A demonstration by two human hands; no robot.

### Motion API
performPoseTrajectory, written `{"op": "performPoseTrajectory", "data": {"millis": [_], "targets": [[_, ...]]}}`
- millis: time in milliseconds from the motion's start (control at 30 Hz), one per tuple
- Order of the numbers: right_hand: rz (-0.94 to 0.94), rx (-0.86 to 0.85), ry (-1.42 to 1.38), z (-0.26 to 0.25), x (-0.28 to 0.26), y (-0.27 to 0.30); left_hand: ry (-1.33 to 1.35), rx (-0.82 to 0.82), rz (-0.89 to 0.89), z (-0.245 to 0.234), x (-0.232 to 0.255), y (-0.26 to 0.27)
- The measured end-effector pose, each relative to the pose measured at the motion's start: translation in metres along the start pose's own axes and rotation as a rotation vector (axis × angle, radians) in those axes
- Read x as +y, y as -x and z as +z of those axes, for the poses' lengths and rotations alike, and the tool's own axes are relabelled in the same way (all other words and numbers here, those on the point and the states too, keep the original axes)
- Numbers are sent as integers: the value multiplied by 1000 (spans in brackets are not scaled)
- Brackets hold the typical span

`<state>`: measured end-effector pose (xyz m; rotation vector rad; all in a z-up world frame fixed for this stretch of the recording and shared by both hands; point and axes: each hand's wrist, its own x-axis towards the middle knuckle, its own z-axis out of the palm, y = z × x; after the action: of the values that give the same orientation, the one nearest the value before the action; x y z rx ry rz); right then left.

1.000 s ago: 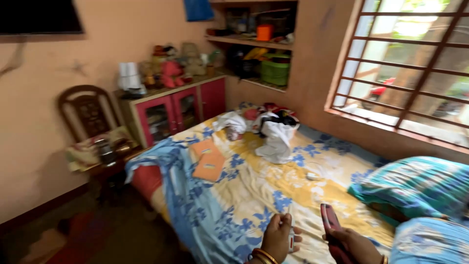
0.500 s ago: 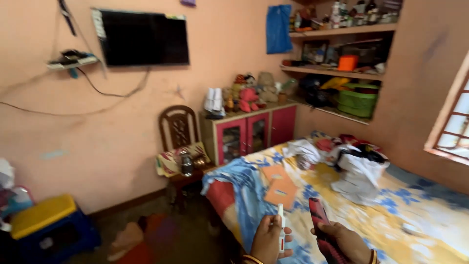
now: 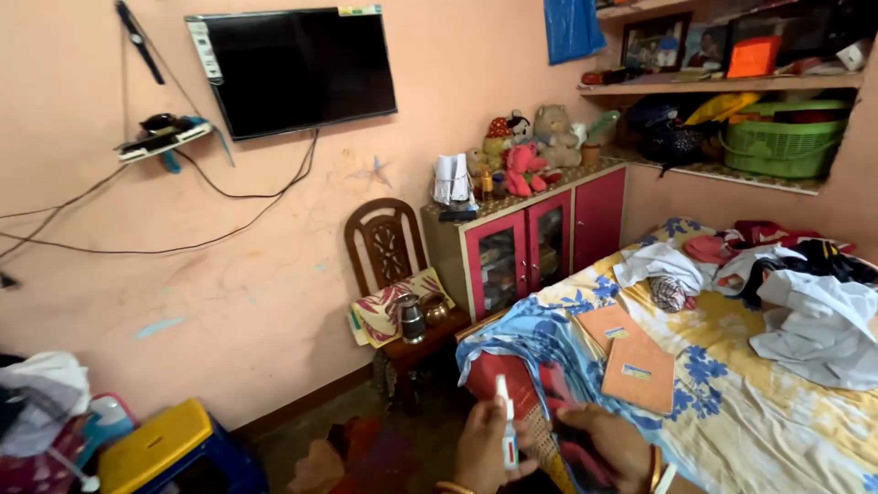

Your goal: Organize a bed by straightening pillows and folding clothes, then tidy up a shelf containing toys and notebooks.

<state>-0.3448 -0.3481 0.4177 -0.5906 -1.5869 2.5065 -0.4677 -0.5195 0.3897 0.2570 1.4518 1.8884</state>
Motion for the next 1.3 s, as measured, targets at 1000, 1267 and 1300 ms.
{"op": "performPoseTrajectory", "data": {"millis": [1000,1267,1300], "targets": [[-37,160,-186,54,-185,-565,-19,140,246,-176,268,-441],[-172,379,-351,12,-196,-650,-184,-55,134,-195,315,-604],[-159,384,-368,4,-194,-653,-198,-75,147,-189,317,-615]]}}
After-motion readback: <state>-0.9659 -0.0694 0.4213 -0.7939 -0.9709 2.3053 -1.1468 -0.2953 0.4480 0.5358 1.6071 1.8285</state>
